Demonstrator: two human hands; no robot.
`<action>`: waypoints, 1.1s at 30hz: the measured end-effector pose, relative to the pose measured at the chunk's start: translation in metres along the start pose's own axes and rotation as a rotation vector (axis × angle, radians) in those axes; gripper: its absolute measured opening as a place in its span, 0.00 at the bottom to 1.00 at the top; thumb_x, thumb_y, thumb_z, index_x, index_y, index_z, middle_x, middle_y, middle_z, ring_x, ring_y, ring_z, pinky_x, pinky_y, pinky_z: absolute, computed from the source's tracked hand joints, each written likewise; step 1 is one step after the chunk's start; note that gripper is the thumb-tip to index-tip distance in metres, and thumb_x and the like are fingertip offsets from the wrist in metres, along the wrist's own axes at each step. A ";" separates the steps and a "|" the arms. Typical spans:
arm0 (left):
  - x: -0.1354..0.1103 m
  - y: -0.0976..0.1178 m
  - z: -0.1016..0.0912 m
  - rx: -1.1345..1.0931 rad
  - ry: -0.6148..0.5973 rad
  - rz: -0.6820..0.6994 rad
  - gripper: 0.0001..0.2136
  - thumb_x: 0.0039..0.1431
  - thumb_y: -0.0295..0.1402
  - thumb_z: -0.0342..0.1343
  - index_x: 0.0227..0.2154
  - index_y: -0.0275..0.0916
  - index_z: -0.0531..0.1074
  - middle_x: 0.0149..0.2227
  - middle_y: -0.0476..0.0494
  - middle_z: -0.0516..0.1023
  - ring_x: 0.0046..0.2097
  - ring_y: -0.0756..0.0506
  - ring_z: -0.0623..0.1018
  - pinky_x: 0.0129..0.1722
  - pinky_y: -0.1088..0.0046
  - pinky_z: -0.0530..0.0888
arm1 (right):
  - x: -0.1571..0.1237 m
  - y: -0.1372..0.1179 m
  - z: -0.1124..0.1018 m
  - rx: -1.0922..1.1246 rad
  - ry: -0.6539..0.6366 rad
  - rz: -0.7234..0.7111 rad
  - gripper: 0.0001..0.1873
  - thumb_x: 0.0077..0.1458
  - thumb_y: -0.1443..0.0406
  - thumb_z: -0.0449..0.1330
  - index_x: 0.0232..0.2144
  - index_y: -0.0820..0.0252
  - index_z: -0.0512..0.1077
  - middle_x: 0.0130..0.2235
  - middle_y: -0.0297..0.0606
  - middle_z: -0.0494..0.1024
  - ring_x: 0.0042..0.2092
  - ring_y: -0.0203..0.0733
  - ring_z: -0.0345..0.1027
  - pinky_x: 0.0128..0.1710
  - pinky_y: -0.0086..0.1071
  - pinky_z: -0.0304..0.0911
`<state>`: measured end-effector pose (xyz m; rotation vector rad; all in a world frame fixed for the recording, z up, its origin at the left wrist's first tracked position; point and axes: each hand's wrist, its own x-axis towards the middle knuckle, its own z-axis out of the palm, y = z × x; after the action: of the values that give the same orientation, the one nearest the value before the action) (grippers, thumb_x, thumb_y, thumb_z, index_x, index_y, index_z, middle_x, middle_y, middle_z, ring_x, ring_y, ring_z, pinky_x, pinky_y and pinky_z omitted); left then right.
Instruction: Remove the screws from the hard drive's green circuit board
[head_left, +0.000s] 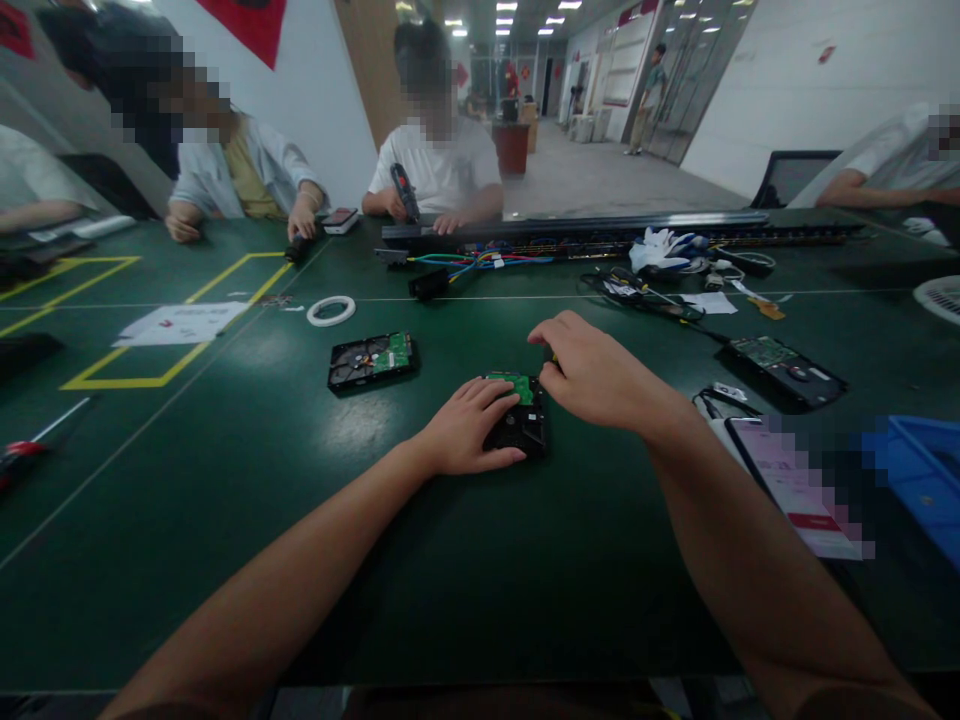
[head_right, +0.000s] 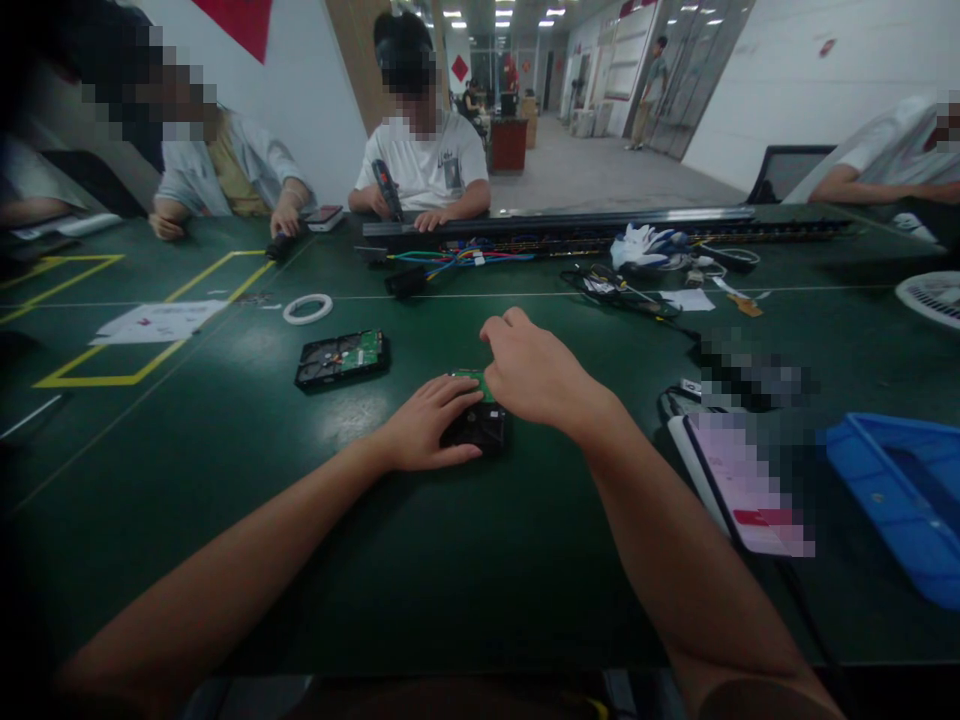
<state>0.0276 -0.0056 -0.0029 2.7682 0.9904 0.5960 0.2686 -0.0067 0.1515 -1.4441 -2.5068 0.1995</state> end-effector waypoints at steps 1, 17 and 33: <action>0.000 0.000 0.000 -0.002 -0.003 -0.002 0.40 0.69 0.63 0.60 0.73 0.41 0.66 0.74 0.28 0.68 0.75 0.25 0.69 0.77 0.33 0.59 | 0.000 0.000 0.000 0.001 0.001 -0.004 0.21 0.67 0.71 0.54 0.59 0.65 0.74 0.62 0.56 0.79 0.58 0.56 0.76 0.59 0.43 0.67; 0.000 0.001 -0.002 -0.011 0.010 0.012 0.39 0.69 0.62 0.61 0.72 0.41 0.66 0.73 0.28 0.69 0.74 0.24 0.70 0.77 0.33 0.60 | 0.002 -0.005 0.001 -0.112 0.031 0.076 0.15 0.75 0.63 0.51 0.52 0.62 0.76 0.56 0.54 0.83 0.51 0.56 0.80 0.49 0.43 0.68; 0.000 0.000 -0.001 0.015 -0.005 0.003 0.40 0.70 0.63 0.58 0.72 0.39 0.67 0.74 0.27 0.68 0.75 0.26 0.69 0.77 0.35 0.61 | 0.002 -0.009 -0.004 -0.197 -0.029 0.203 0.22 0.79 0.53 0.50 0.56 0.62 0.74 0.44 0.55 0.87 0.45 0.62 0.83 0.41 0.43 0.66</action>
<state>0.0271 -0.0058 -0.0018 2.7832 0.9948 0.5847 0.2612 -0.0097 0.1581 -1.7856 -2.4584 0.0085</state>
